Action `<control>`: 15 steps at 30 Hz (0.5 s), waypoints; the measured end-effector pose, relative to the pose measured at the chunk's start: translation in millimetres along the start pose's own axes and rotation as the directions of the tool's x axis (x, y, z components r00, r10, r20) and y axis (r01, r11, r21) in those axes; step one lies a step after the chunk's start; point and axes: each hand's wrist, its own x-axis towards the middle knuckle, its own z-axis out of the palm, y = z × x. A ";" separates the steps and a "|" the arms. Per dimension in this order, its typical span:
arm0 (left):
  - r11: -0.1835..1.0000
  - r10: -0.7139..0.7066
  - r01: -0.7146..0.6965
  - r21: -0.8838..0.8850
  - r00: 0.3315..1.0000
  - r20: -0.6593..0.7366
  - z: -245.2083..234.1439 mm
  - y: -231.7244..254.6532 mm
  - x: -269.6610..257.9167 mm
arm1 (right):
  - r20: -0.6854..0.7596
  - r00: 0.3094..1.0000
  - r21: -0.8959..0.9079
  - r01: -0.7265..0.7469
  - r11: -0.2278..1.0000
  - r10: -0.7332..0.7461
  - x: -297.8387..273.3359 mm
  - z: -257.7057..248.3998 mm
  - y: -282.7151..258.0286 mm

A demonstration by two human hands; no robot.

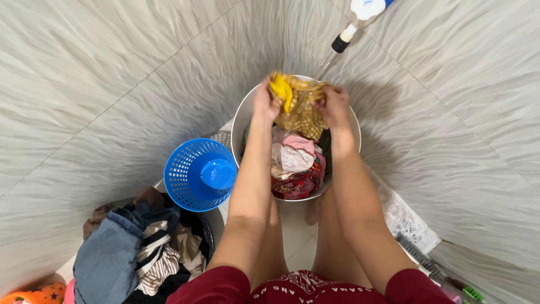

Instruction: The person fills a white bucket with water and places items of laundry into it. Then the person scrubs a yellow garment by hand under a stream of water from a tap.

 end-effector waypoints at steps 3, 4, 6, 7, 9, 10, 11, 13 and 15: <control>0.896 -0.439 0.430 0.114 0.896 0.071 -18.7 -18.9 11.8 | 0.075 0.984 -0.037 0.162 0.986 -0.159 7.3 4.0 12.1; 0.875 -0.469 0.456 0.163 0.882 0.048 -18.8 -25.5 10.8 | 0.105 0.972 0.028 0.208 0.978 -0.210 8.1 5.0 15.9; 0.896 -0.379 0.364 0.255 0.926 0.010 -11.4 -28.3 8.3 | 0.082 0.964 0.101 0.244 0.965 -0.252 10.7 3.4 19.8; 0.922 -0.253 0.241 0.302 0.967 0.000 -5.9 -27.6 6.2 | 0.033 0.969 0.107 0.239 0.965 -0.243 13.8 -0.6 19.3; 0.867 -0.058 0.039 0.498 0.998 0.022 5.8 -25.7 -1.2 | -0.032 0.980 0.049 0.198 0.979 -0.197 18.0 -7.6 24.1; 0.775 0.003 -0.042 0.631 0.998 0.063 13.3 -25.6 -4.7 | -0.048 0.985 -0.015 0.164 0.986 -0.164 20.0 -9.6 27.4; 0.658 0.057 -0.122 0.743 0.992 0.113 20.5 -26.2 -8.4 | -0.066 0.989 -0.077 0.127 0.989 -0.132 22.0 -9.9 29.5; 0.417 0.149 -0.248 0.874 0.968 0.203 31.7 -32.2 -19.6 | 0.013 0.999 -0.092 -0.032 0.995 0.034 18.3 -6.9 30.9; 0.406 0.130 -0.314 0.858 0.950 0.286 46.1 -34.8 -30.5 | -0.001 0.975 -0.109 -0.223 0.969 0.224 3.4 1.9 22.8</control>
